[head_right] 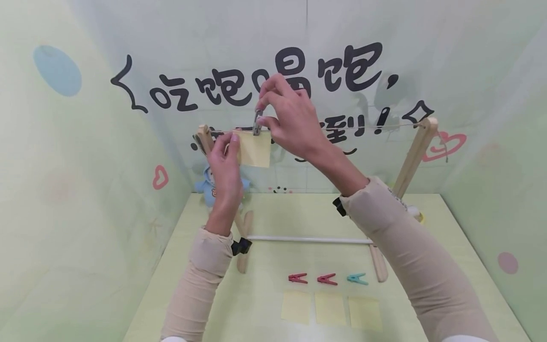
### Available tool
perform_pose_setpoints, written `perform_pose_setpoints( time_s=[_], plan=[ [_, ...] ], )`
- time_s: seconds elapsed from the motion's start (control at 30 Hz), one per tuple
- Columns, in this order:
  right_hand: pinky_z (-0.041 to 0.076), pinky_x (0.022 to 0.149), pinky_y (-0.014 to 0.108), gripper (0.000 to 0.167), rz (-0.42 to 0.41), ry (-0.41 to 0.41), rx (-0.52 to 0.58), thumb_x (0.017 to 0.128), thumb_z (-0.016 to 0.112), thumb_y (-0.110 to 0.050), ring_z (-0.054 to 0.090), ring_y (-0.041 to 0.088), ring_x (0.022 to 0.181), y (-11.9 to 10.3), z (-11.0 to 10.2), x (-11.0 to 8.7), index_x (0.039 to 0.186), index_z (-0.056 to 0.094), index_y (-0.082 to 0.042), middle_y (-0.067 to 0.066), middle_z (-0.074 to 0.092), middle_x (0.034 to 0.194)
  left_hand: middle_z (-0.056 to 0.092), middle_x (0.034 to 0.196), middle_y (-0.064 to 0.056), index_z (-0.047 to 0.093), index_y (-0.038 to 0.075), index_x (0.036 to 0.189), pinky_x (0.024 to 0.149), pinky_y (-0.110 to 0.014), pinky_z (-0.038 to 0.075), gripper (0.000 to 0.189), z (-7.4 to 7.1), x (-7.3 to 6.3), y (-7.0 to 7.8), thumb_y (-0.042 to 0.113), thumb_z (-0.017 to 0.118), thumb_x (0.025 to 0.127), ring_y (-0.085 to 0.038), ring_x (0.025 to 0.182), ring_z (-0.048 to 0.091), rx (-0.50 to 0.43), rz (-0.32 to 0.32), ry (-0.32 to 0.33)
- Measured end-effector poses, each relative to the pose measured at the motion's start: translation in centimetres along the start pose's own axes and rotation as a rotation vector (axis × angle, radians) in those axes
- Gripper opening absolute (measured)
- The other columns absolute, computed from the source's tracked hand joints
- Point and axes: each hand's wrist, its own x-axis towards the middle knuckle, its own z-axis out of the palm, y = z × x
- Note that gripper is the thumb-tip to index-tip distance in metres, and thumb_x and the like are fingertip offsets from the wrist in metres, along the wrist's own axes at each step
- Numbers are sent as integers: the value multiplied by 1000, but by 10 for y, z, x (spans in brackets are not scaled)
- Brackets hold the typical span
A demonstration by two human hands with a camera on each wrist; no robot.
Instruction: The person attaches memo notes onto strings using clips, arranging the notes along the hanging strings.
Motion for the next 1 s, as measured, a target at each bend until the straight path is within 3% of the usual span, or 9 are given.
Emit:
perform_pose_setpoints(
  time_s=[0.37,0.67,1.0],
  plan=[
    [38,99,50,12,-6,-21,-17,97,80,1,60,34,129,1,7,4,107,77,6,17,61,129,70,139,-8,71,0,129,115,-27,51,24,5,-3,-2,15,62,113,-17,128,66,-27,4,36],
    [37,100,52,13,-14,-72,-6,96,82,0,62,35,119,4,9,6,106,77,7,17,60,128,62,150,-17,63,-5,141,118,-31,50,33,6,-6,-8,15,59,115,-20,136,62,-115,-48,44],
    [34,107,52,10,-26,-54,-3,95,82,2,62,33,124,0,12,12,102,79,7,16,63,125,67,143,-14,65,-3,138,110,-31,54,29,10,-5,-7,14,57,115,-18,125,65,-148,-35,65]
  ],
)
